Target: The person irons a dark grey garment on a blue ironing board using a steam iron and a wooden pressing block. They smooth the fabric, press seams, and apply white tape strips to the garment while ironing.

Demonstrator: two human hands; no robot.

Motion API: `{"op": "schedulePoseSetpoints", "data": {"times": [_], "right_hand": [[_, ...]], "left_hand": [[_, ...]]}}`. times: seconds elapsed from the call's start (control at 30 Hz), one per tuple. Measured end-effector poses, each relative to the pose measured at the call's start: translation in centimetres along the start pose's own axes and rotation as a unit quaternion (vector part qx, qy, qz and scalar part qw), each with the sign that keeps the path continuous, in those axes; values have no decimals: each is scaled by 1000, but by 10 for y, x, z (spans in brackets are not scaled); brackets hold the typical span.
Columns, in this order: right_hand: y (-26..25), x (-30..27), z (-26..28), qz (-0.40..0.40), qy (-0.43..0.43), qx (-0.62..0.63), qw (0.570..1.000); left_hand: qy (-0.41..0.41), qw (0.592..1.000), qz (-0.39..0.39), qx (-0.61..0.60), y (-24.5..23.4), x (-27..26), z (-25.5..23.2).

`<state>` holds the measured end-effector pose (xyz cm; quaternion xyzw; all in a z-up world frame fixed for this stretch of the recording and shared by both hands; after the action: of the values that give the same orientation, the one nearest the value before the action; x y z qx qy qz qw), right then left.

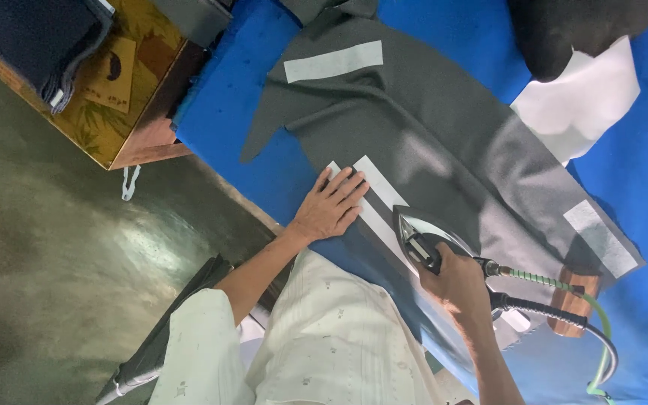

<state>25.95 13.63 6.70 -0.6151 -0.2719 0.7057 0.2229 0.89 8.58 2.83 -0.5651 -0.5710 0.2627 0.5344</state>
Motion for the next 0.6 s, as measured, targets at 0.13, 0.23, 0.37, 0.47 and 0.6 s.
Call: {"op": "schedulePoseSetpoints", "data": {"times": [0.13,0.23,0.37,0.47,0.6], "right_hand": [[0,1,0,-3,-5,-19,1000],[-10,-2,6,5,6,-6,1000],[-16,-8,11,28,19,18,999],[-17,-9,11,29,28,21,999],[-14,-9,10,38,26,16,999]], "left_hand": [[-16,1000,-1,2,-1,1,2],[-20,1000,9,1,-1,0,4],[-17,1000,13,-2,0,1,5],[-23,1000,14,2,-2,1,3],[-35,999,20,12,-2,2,4]]}}
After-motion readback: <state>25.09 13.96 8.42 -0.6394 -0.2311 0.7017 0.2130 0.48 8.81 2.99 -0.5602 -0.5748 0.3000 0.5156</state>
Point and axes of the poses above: each hand's wrist, its own x-axis towards the middle knuckle, its own y-axis out of the palm, z = x × y, the point moved 9 cm from there along x, towards the middle knuckle, and after that the axes turned 7 degrees about y, right-handed, at the moved point
